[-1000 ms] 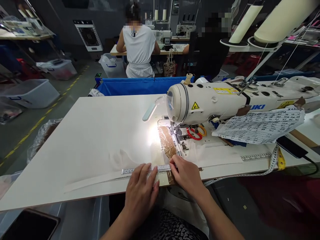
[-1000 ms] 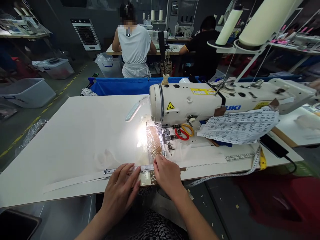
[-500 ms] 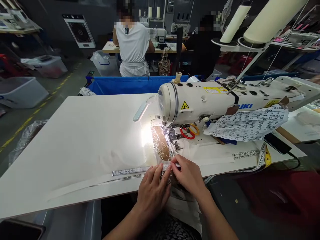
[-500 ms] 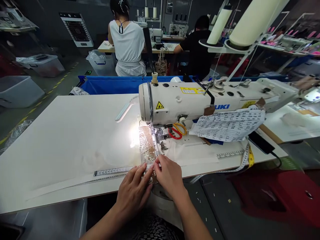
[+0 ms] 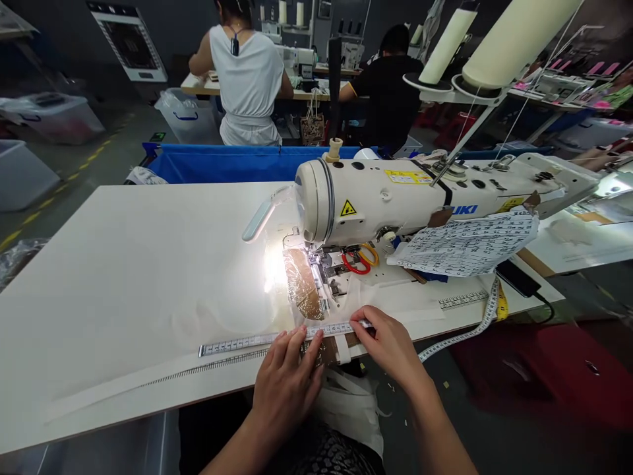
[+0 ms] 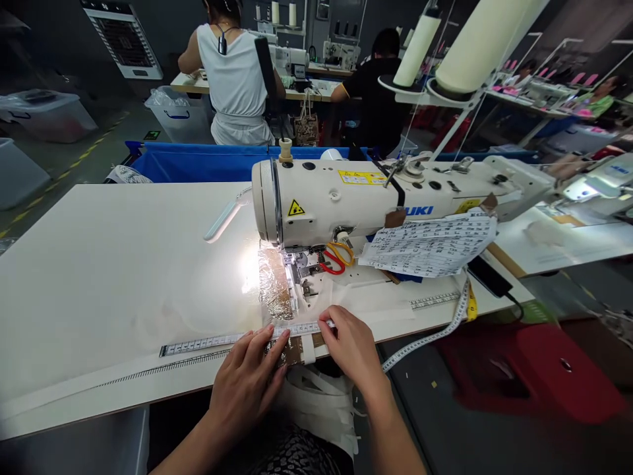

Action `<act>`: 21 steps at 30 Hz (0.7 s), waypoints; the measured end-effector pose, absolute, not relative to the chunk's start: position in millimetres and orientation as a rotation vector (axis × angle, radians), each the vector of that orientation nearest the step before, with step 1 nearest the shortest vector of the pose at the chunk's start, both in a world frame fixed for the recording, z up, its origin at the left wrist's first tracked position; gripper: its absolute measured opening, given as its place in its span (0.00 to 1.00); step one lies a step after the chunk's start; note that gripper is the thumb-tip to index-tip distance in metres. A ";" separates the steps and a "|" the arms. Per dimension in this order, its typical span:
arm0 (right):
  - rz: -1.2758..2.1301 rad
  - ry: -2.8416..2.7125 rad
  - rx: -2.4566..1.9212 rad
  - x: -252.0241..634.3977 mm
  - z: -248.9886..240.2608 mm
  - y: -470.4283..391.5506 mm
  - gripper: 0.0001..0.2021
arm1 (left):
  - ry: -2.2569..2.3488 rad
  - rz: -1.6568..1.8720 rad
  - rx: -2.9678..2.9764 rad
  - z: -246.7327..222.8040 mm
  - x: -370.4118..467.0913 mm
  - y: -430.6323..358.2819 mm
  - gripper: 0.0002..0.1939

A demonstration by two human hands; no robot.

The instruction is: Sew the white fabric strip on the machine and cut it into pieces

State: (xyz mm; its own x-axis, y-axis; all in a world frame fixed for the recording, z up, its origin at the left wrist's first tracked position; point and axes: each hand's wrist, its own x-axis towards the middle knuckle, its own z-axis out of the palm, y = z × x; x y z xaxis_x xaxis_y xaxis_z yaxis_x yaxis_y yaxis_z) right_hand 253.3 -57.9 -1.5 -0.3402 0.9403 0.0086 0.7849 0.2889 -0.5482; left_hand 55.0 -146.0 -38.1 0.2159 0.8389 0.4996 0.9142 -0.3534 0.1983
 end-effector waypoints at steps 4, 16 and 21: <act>0.658 -2.236 -1.550 269.7 -0.4 -54.1 0.08 | -1.673 -0.822 -2.333 -37.4 55.3 -145.8 0.20; 0.684 -2.184 -1.521 281.5 1.2 -55.4 0.08 | -1.635 -0.821 -2.321 -35.1 55.4 -144.6 0.19; 0.673 -2.178 -1.508 282.0 0.3 -56.2 0.08 | -1.643 -0.805 -2.311 -36.1 55.6 -145.2 0.19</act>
State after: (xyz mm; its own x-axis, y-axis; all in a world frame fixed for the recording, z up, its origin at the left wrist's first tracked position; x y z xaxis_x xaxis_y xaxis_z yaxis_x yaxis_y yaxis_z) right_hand 282.0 -56.2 0.3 -0.3341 0.9409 0.0561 0.7452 0.3002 -0.5954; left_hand 55.6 -145.2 -36.1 0.2366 0.8134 0.5314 0.9186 -0.3655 0.1505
